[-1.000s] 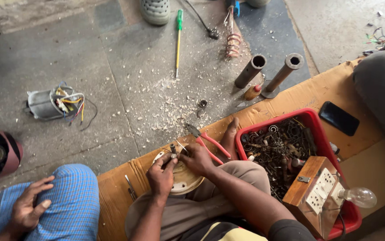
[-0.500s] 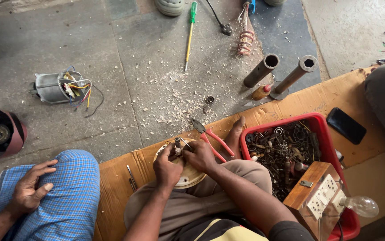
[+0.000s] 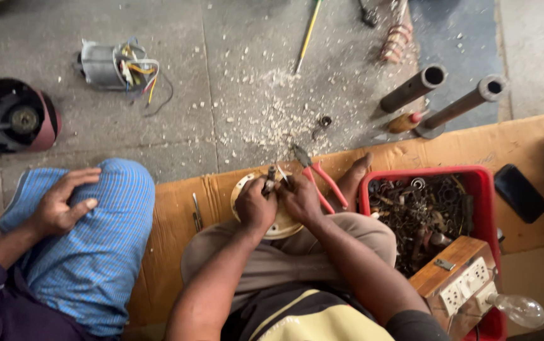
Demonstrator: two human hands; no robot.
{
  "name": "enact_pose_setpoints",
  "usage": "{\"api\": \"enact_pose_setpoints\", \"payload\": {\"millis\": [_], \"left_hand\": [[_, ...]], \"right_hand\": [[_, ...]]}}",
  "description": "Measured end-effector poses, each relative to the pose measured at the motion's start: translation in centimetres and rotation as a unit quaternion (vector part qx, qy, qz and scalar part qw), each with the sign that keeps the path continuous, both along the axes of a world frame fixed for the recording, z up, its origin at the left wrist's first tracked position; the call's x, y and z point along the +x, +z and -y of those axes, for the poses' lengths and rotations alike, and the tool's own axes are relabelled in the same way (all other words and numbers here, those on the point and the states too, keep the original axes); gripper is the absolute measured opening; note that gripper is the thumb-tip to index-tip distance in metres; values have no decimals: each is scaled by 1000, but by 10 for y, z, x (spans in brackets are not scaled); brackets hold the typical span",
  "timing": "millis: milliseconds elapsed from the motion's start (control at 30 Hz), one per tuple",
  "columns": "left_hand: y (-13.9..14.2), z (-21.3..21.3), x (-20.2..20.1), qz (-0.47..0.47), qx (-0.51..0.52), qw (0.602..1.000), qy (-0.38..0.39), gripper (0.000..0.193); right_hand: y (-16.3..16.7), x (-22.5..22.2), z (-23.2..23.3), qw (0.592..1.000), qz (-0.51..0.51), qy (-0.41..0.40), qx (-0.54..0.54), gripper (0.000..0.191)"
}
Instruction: The person sits on the floor with a round appliance base plate on their lap and disassembles it by hand, unscrewing and pulling off a white plastic component and working on the central shaft. They use a screwdriver and pliers lying beside them, with a red bin of scrap parts nearby.
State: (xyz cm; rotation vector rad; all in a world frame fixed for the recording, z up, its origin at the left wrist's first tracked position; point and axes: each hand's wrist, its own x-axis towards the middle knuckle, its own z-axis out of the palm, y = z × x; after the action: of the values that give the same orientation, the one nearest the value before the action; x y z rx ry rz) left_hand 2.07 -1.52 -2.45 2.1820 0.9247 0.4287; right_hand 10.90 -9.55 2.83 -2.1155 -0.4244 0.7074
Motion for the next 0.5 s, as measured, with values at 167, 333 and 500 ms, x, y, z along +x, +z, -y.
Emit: {"api": "enact_pose_setpoints", "payload": {"millis": [167,333,500], "left_hand": [[2,3,-3,-16,-9,1000,-15,31],[1,5,-4,-10,-7,1000,-8,40],[-3,6,-5,-18,-9,1000,-10,37]], "right_hand": [[-11,7,12,978,-166,-64,106,27],[-13,10,49,948,-258,-130,134,44],[-17,-2,79,985,-148,-72,55,34]]}}
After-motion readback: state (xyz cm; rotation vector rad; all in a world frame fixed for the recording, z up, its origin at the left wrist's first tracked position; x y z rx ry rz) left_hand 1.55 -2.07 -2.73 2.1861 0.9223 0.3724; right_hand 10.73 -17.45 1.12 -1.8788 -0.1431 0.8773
